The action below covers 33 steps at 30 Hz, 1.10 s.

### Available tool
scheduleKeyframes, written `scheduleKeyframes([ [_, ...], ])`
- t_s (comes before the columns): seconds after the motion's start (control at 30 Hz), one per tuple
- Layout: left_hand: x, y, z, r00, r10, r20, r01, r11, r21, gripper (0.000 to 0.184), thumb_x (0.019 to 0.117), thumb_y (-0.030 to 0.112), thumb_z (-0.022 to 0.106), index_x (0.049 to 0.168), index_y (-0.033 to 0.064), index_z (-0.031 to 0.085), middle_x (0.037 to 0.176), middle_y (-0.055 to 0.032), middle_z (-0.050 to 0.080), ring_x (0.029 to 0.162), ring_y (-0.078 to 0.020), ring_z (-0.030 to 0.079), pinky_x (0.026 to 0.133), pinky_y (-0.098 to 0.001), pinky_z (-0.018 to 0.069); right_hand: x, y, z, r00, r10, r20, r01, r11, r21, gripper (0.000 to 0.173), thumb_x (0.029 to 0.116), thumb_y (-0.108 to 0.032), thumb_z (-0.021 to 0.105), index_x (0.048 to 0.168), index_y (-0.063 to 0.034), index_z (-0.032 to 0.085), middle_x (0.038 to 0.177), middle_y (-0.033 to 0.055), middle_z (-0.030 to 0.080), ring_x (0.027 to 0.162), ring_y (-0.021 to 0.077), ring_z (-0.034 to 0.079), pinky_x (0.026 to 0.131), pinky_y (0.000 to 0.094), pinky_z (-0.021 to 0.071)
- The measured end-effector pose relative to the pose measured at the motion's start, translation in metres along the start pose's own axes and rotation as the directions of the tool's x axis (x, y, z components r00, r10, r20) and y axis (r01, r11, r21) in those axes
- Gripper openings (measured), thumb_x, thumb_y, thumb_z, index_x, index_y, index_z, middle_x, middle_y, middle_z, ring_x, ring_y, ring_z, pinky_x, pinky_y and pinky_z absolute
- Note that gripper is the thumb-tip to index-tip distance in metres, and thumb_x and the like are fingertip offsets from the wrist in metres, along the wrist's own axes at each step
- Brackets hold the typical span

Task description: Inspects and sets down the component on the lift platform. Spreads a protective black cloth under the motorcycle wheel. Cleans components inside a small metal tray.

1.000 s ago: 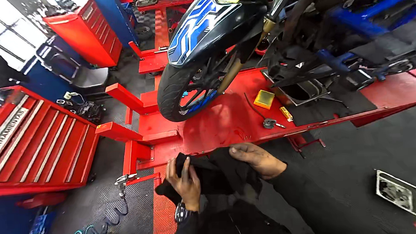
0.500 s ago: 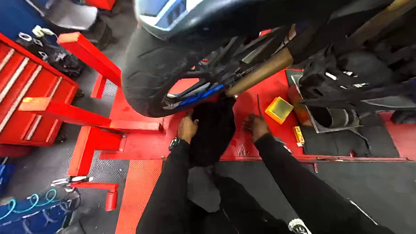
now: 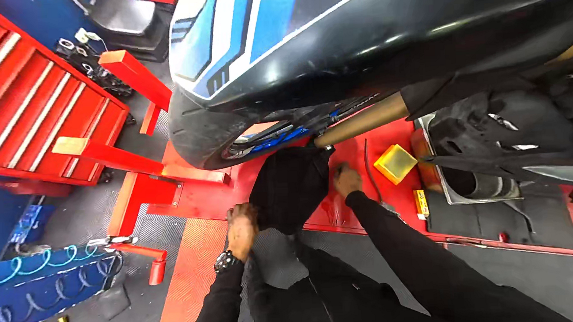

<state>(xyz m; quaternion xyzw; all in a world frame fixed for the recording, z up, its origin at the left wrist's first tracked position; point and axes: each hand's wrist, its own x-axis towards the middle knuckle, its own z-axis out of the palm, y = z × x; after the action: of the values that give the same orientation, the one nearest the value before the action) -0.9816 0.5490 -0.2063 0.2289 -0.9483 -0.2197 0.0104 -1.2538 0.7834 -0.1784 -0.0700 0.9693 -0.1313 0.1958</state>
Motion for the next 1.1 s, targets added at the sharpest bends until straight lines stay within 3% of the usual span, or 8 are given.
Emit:
scheduleKeyframes([
  [0.17, 0.001, -0.031, -0.017, 0.673, -0.730, -0.116, 0.449, 0.528, -0.720, 0.023, 0.1005, 0.014, 0.062, 0.116, 0.0001, 0.071, 0.097, -0.0159, 0.073, 0.082, -0.0254, 0.071, 0.079, -0.0497, 0.0590, 0.022, -0.008, 0.016, 0.977, -0.195, 0.082, 0.200, 0.978, -0.055, 0.065, 0.0966, -0.047, 0.067, 0.142, -0.0031, 0.052, 0.127, 0.0258, 0.064, 0.111, 0.0455, 0.066, 0.091, 0.0673, 0.0527],
  [0.3, 0.014, -0.030, -0.013, 0.453, -0.884, 0.117, 0.340, 0.049, -0.939, 0.018, 0.0997, 0.010, 0.060, 0.113, -0.0012, 0.064, 0.083, -0.0085, 0.064, 0.060, -0.0129, 0.056, 0.053, -0.0303, 0.0490, 0.028, 0.010, 0.012, 0.997, -0.080, -0.003, 0.080, 0.997, -0.004, 0.038, 0.1053, -0.034, 0.052, 0.126, -0.0043, 0.064, 0.115, 0.0254, 0.070, 0.108, 0.0463, 0.067, 0.089, 0.0693, 0.0517],
  [0.43, 0.019, -0.036, 0.002, 0.321, -0.947, -0.021, 0.412, 0.159, -0.897, 0.021, 0.0948, 0.012, 0.066, 0.111, -0.0005, 0.068, 0.086, -0.0116, 0.069, 0.066, -0.0182, 0.065, 0.061, -0.0379, 0.0570, 0.022, 0.064, 0.001, 0.947, 0.318, 0.052, -0.318, 0.895, 0.312, 0.044, 0.1019, -0.035, 0.056, 0.112, 0.0068, 0.066, 0.104, 0.0294, 0.068, 0.097, 0.0455, 0.066, 0.083, 0.0665, 0.0519],
  [0.5, 0.011, -0.026, 0.004, 0.360, -0.899, -0.250, 0.493, 0.411, -0.767, 0.038, 0.0994, 0.018, 0.058, 0.133, 0.0009, 0.061, 0.109, -0.0178, 0.070, 0.092, -0.0271, 0.069, 0.083, -0.0482, 0.0573, 0.015, 0.075, -0.004, 0.896, 0.443, 0.001, -0.420, 0.849, 0.321, 0.046, 0.0964, -0.032, 0.060, 0.118, 0.0083, 0.061, 0.106, 0.0299, 0.066, 0.098, 0.0466, 0.066, 0.082, 0.0664, 0.0521],
  [0.57, -0.001, 0.002, 0.007, 0.587, -0.697, -0.413, 0.458, 0.706, -0.540, 0.044, 0.1066, 0.021, 0.046, 0.143, -0.0035, 0.049, 0.125, -0.0237, 0.063, 0.110, -0.0329, 0.065, 0.096, -0.0498, 0.0534, 0.013, 0.062, -0.011, 0.916, 0.370, -0.155, -0.309, 0.897, 0.315, 0.044, 0.0989, -0.030, 0.058, 0.128, 0.0033, 0.058, 0.115, 0.0297, 0.067, 0.108, 0.0478, 0.066, 0.089, 0.0673, 0.0511],
  [0.7, 0.010, 0.043, 0.047, 0.977, -0.181, -0.116, 0.169, 0.980, -0.103, 0.039, 0.1044, 0.032, 0.052, 0.134, 0.0099, 0.065, 0.142, -0.0138, 0.059, 0.133, -0.0329, 0.054, 0.110, -0.0538, 0.0454, 0.039, 0.006, 0.002, 0.966, -0.166, -0.199, 0.198, 0.968, 0.155, 0.043, 0.1011, -0.028, 0.059, 0.135, -0.0019, 0.059, 0.126, 0.0244, 0.065, 0.116, 0.0416, 0.064, 0.100, 0.0636, 0.0504],
  [0.87, -0.020, 0.050, 0.077, 0.985, 0.169, -0.034, -0.169, 0.986, 0.010, 0.042, 0.1034, 0.047, 0.051, 0.130, 0.0188, 0.069, 0.150, -0.0107, 0.052, 0.142, -0.0317, 0.044, 0.116, -0.0546, 0.0375, 0.091, -0.019, 0.028, 0.920, -0.390, -0.030, 0.385, 0.917, -0.106, 0.056, 0.0947, -0.043, 0.070, 0.136, -0.0054, 0.061, 0.131, 0.0245, 0.063, 0.116, 0.0433, 0.064, 0.096, 0.0642, 0.0515],
  [1.1, -0.063, 0.050, 0.085, 0.947, 0.318, -0.042, -0.319, 0.947, -0.017, 0.023, 0.0988, 0.014, 0.058, 0.112, 0.0223, 0.075, 0.123, -0.0014, 0.069, 0.122, -0.0236, 0.061, 0.111, -0.0484, 0.0438, 0.100, 0.010, 0.011, 0.942, -0.334, -0.044, 0.324, 0.934, -0.149, 0.060, 0.0996, -0.047, 0.062, 0.139, -0.0017, 0.057, 0.136, 0.0273, 0.058, 0.116, 0.0456, 0.063, 0.095, 0.0637, 0.0517],
])
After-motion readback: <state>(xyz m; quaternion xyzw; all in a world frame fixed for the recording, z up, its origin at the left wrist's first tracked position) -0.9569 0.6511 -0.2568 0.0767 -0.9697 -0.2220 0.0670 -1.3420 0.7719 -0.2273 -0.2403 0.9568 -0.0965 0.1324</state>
